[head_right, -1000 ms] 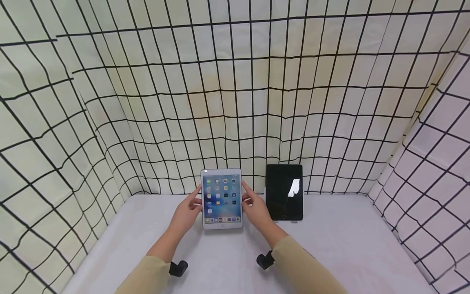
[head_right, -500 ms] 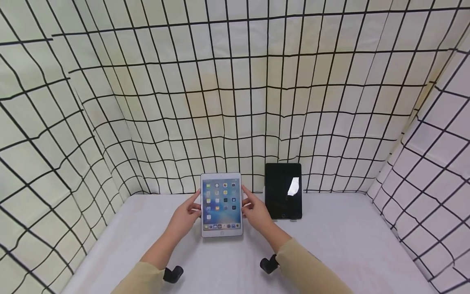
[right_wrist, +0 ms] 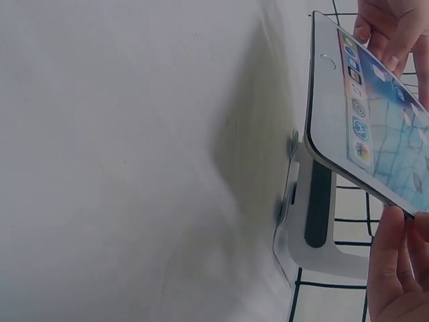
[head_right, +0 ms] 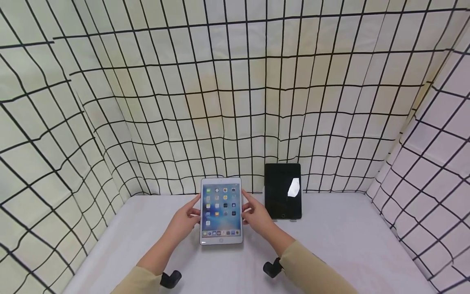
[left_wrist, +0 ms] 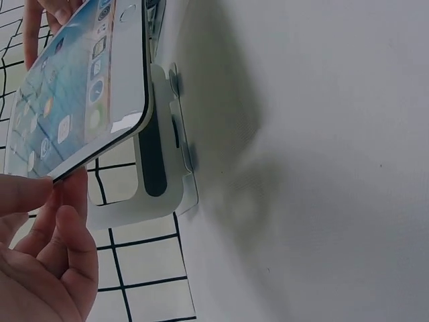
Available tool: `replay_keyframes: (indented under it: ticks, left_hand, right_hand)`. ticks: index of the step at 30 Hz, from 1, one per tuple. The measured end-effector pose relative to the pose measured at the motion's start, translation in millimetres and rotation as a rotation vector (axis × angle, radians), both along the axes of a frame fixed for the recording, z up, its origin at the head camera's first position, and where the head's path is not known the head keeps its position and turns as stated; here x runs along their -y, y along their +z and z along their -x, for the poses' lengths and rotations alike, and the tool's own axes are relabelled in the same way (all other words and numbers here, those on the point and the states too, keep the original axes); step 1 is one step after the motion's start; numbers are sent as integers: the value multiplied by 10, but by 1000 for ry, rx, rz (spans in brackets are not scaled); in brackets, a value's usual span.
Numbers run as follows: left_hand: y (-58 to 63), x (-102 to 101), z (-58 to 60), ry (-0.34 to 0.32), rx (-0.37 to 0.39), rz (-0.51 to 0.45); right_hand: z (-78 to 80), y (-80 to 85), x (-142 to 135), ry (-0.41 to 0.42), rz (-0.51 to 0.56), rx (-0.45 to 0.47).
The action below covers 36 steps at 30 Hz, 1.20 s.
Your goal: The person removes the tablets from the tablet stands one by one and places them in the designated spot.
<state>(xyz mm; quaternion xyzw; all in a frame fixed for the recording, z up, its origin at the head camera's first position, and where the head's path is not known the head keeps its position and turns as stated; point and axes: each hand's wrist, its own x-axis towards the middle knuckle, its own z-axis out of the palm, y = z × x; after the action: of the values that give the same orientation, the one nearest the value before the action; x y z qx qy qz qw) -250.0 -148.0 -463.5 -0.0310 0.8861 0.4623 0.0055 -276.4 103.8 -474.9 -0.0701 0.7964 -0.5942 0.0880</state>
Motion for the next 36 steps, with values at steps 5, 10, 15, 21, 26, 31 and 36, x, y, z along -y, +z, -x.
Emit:
replay_keyframes:
  ticks: [5,10,15,21,26,31,36]
  left_hand:
    - [30,15,-66,-30,23,-17]
    - [43,47,-132,-51,47,-32]
    - [8,91,-186,-55,89,-35]
    - [-52,123,-238,-68,134,-66]
    - [-93,140,-286,-87,163,-83]
    - [-127,167,-326,-118,181,-92]
    - [-185,198,-363,-156,207,-94]
  right_hand:
    - [-48,2,-4,18,7,37]
    - [-123,18,9,39,15,79]
    - [-176,-14,14,65,32,111]
    - [-221,-95,0,82,51,151]
    - [-277,-158,-4,91,55,178]
    - [-323,-231,-3,107,72,206]
    - [-373,-300,9,120,70,237]
